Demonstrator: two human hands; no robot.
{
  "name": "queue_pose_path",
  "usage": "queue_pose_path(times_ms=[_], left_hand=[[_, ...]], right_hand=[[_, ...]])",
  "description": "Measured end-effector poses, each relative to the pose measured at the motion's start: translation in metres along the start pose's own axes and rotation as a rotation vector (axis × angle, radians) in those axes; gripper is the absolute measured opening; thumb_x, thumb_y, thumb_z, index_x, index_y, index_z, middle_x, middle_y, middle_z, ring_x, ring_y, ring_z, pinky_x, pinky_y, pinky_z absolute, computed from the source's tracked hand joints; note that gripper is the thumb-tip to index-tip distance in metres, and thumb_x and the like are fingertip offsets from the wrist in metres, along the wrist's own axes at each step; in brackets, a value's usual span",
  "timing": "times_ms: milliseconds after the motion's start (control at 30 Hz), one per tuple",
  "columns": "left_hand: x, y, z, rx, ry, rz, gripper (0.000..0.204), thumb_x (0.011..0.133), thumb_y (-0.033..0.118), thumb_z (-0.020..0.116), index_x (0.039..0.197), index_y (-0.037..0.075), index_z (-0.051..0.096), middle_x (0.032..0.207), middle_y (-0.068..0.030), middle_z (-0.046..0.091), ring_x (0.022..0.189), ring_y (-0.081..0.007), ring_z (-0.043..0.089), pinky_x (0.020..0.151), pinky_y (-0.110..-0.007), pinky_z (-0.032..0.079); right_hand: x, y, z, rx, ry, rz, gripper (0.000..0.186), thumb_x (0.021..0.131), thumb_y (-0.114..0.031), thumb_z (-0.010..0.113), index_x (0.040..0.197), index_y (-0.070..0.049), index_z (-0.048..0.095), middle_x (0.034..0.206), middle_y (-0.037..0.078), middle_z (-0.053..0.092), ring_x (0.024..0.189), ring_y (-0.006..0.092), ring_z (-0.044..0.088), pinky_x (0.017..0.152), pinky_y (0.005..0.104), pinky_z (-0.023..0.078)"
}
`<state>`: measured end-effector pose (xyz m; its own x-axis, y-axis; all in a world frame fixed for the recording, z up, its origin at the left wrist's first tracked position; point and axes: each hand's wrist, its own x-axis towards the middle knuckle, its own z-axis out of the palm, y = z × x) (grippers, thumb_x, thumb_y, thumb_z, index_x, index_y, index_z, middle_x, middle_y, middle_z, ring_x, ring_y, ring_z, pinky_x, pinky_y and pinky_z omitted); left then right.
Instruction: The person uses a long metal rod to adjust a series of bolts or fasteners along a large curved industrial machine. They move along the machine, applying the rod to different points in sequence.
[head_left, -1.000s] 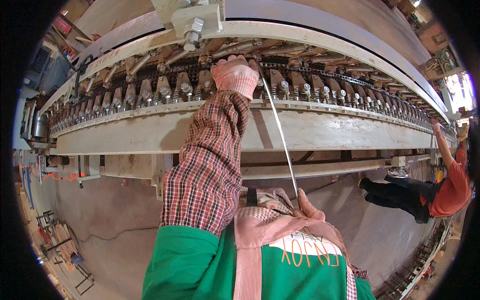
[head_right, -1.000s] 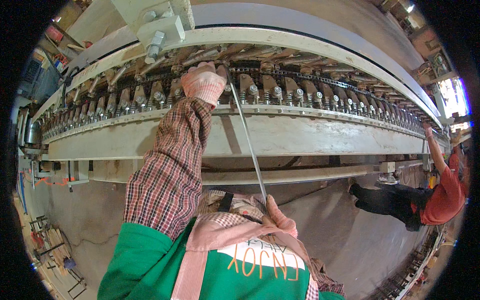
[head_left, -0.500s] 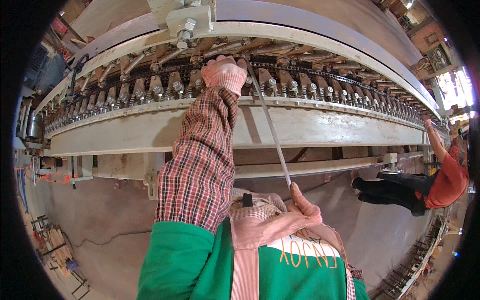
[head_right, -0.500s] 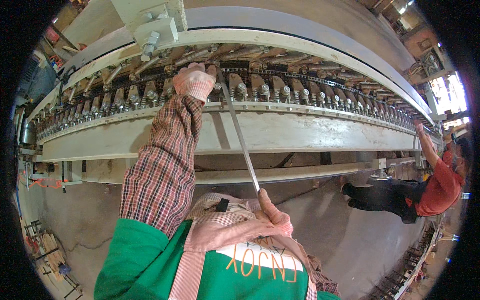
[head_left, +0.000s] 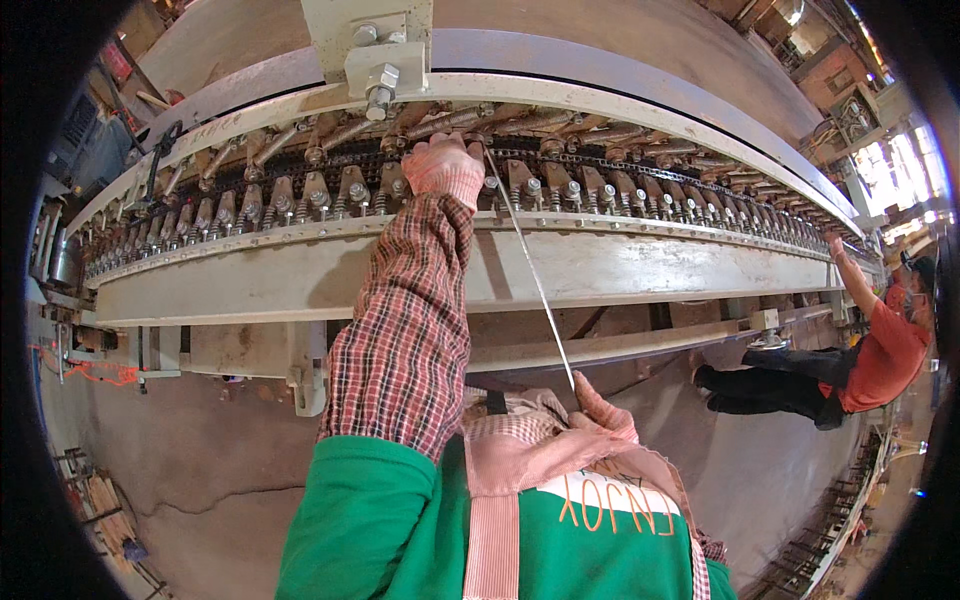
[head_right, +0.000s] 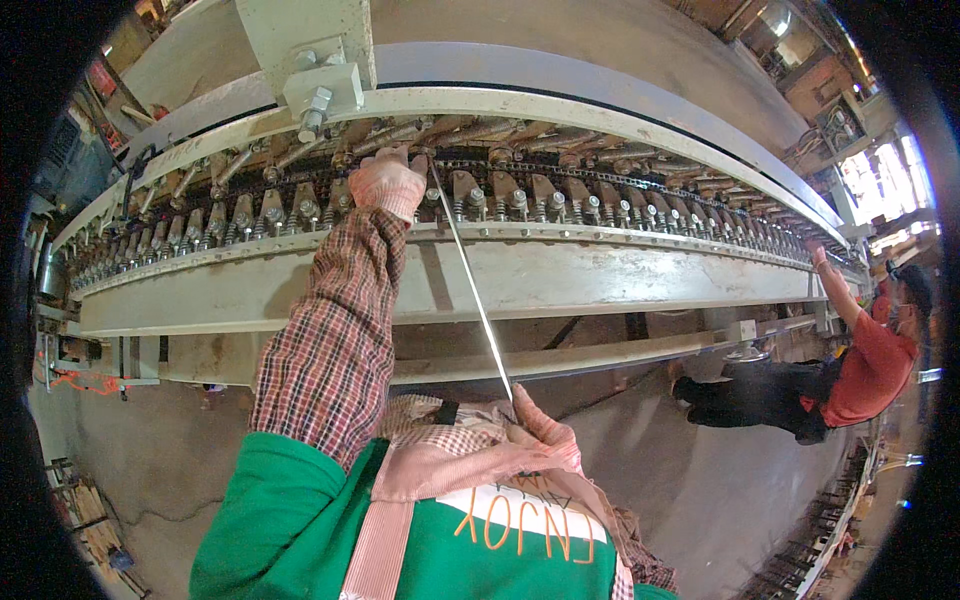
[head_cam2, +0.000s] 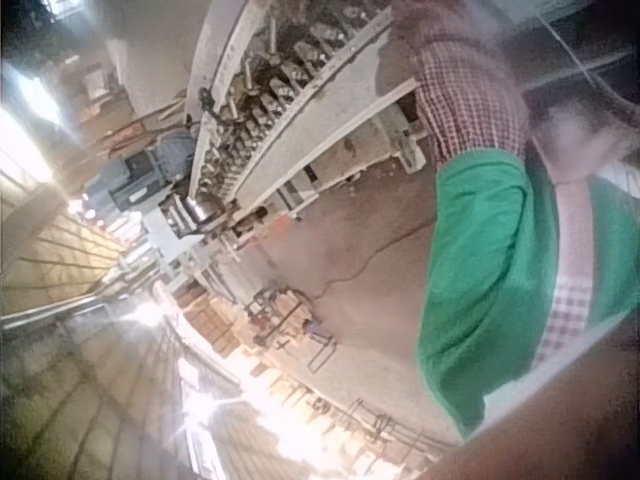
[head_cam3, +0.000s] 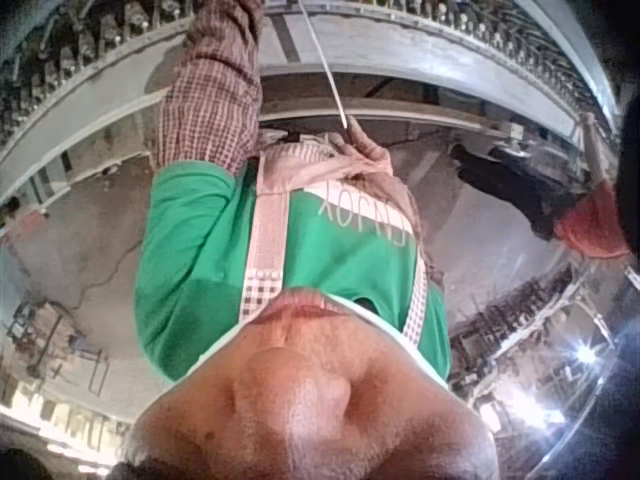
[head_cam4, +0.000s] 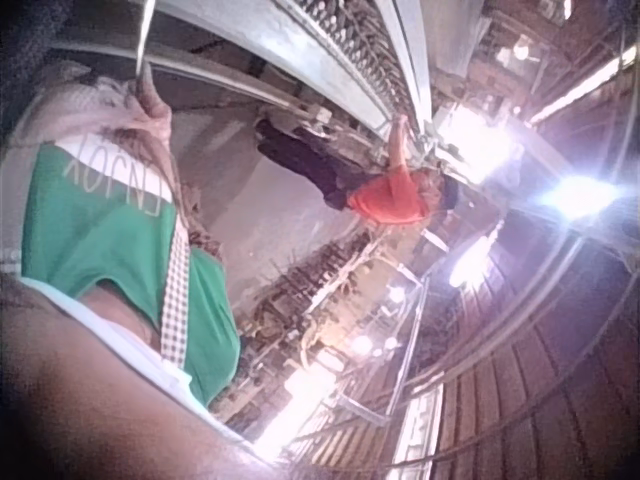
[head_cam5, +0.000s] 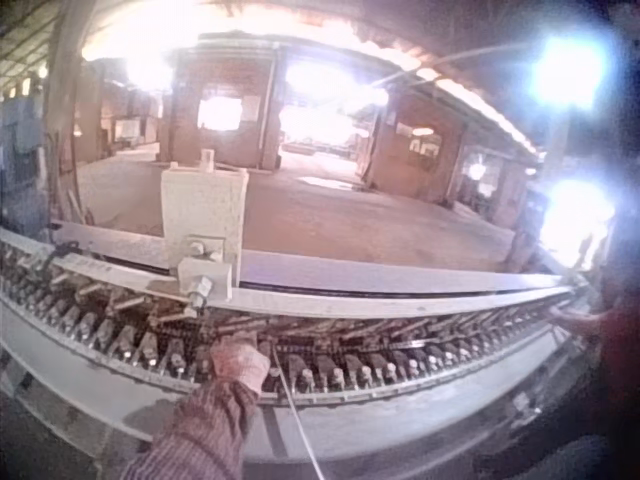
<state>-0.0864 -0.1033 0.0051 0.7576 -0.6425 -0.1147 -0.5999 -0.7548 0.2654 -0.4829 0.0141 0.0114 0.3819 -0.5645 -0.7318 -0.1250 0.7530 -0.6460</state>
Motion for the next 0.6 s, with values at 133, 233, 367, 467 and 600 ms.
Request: queue_pose_path(times_ms=[133,233,367,467,600], left_hand=[[0.003,-0.004,0.006,0.048,0.044,-0.037,0.052,0.098,0.059,0.048,0.124,0.020,0.069,0.128,-0.0068,0.066,0.114,-0.0298,0.066,0.096,-0.047,0.050],[0.003,-0.009,0.015,0.039,0.105,-0.018,0.052,0.096,0.060,0.049,0.118,0.019,0.073,0.121,-0.0080,0.071,0.112,-0.0304,0.068,0.094,-0.046,0.052],[-0.009,-0.002,0.001,-0.012,0.082,-0.041,0.053,0.096,0.059,0.051,0.111,0.015,0.075,0.117,-0.0109,0.072,0.113,-0.0316,0.067,0.093,-0.045,0.053],[-0.007,-0.004,0.009,0.029,0.116,-0.042,0.053,0.096,0.059,0.050,0.111,0.014,0.074,0.116,-0.0111,0.072,0.110,-0.0322,0.068,0.093,-0.046,0.053],[-0.003,-0.005,0.010,0.013,0.086,-0.006,0.054,0.098,0.057,0.047,0.113,0.013,0.073,0.118,-0.0102,0.070,0.109,-0.0324,0.067,0.093,-0.048,0.052]], right_hand=[[-0.002,0.000,0.009,-0.092,0.051,-0.015,0.058,0.095,0.011,0.057,0.148,-0.010,0.053,0.093,-0.006,0.064,0.072,0.0030,0.051,0.067,0.0206,0.041],[-0.006,0.003,0.010,-0.210,0.051,-0.043,0.059,0.095,0.012,0.058,0.149,-0.011,0.052,0.094,-0.007,0.062,0.072,0.0038,0.050,0.068,0.0204,0.042],[-0.004,0.006,0.015,-0.260,0.082,-0.027,0.061,0.095,0.012,0.058,0.150,-0.013,0.052,0.092,-0.008,0.060,0.070,0.0038,0.048,0.066,0.0213,0.041],[0.019,0.022,0.010,-0.306,0.034,-0.061,0.061,0.095,0.013,0.058,0.150,-0.014,0.053,0.089,-0.009,0.058,0.067,0.0038,0.046,0.063,0.0225,0.039],[0.009,0.013,0.015,-0.280,0.056,-0.062,0.060,0.094,0.013,0.059,0.148,-0.013,0.055,0.090,-0.008,0.059,0.068,0.0027,0.046,0.065,0.0209,0.039]])
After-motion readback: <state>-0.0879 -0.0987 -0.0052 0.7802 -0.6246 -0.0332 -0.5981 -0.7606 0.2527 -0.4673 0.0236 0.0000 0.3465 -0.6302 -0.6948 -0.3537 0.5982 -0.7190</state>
